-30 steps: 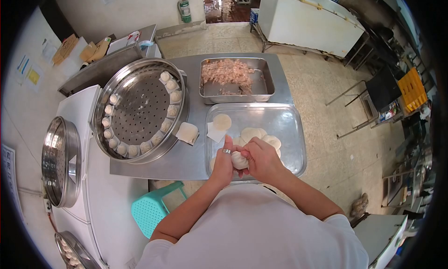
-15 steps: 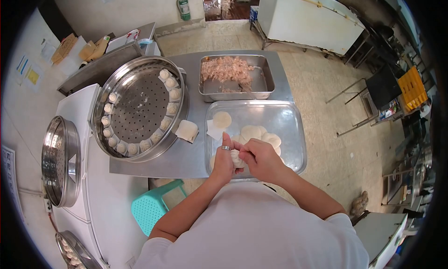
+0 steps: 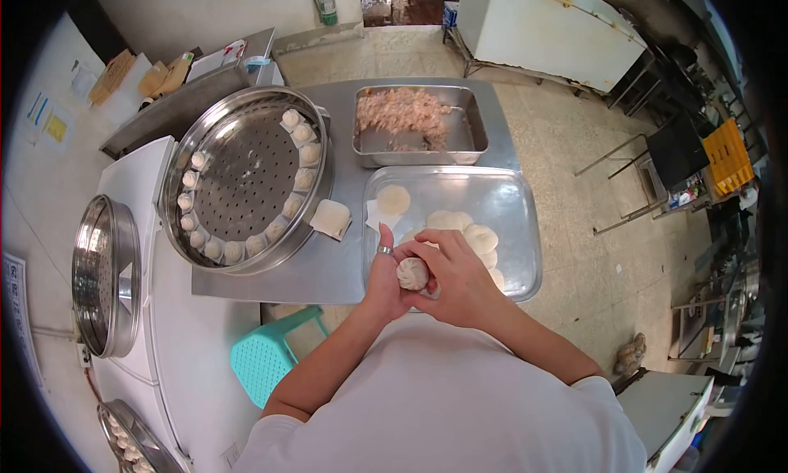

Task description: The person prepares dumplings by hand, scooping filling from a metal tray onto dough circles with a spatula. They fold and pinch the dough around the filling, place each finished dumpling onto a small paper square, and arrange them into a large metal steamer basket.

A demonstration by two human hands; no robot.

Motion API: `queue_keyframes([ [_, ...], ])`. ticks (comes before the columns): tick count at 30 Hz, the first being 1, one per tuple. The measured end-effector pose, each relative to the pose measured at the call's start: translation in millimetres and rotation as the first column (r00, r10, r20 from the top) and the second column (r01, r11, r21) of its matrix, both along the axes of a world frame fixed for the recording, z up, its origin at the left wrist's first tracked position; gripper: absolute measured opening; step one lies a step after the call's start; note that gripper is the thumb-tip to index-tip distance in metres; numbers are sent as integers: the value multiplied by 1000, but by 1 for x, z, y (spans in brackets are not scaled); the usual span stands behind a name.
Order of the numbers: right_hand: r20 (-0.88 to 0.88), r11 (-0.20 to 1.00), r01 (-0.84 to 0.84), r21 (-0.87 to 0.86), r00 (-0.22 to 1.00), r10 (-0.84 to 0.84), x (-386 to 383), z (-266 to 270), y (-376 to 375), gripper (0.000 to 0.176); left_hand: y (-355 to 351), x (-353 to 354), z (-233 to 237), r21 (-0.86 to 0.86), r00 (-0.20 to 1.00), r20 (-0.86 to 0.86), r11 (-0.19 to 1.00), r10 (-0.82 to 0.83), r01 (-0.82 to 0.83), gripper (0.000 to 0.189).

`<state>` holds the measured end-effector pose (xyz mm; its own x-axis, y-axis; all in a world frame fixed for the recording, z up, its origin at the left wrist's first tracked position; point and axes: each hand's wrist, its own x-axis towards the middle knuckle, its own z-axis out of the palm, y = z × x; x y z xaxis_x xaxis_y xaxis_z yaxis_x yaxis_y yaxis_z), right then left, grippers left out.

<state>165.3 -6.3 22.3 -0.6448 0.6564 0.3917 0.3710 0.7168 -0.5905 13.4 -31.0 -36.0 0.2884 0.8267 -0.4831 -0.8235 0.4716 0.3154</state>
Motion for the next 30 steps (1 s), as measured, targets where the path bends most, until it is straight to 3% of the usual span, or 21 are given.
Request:
queue_keyframes([
  [2,10,999,-28,33,1000,28,-3,0,-1,53,-4,-17,-25,163,978,168,982,-126,99,92],
  [5,-28,994,-56,90,998,59,-4,-14,2,51,-2,-2,29,-122,1000,15,993,1,1,88],
  [8,-30,997,-1,76,1000,3,-17,-1,-1,50,-7,-15,-2,55,998,53,998,-20,17,86],
  [11,-23,987,-59,150,998,63,-20,-16,0,48,-9,-18,3,-40,999,-23,999,31,-32,83],
  [14,24,997,-11,74,1000,9,-29,-19,-3,47,-14,-26,-1,10,993,-97,997,71,-71,83],
  [17,45,991,-68,115,997,63,-43,-8,-11,50,-17,-46,-32,109,997,-76,994,-4,13,86],
  [20,79,987,-100,128,993,90,-50,-28,-12,55,-20,-47,-14,-19,977,-192,995,96,-101,85],
  [23,57,993,-42,114,998,36,-69,-17,-20,60,-27,-63,-32,53,984,-163,997,65,-57,84],
  [26,75,987,-104,120,993,96,-79,-19,-27,59,-31,-75,-29,-6,978,-210,1000,2,-3,85],
  [29,133,996,-62,56,990,54,-84,-29,-33,57,-32,-82,-21,-57,974,-212,996,-76,65,90],
  [30,76,995,-5,-95,997,13,-84,-24,-35,54,-33,-84,-19,-20,976,-196,995,-96,94,92],
])
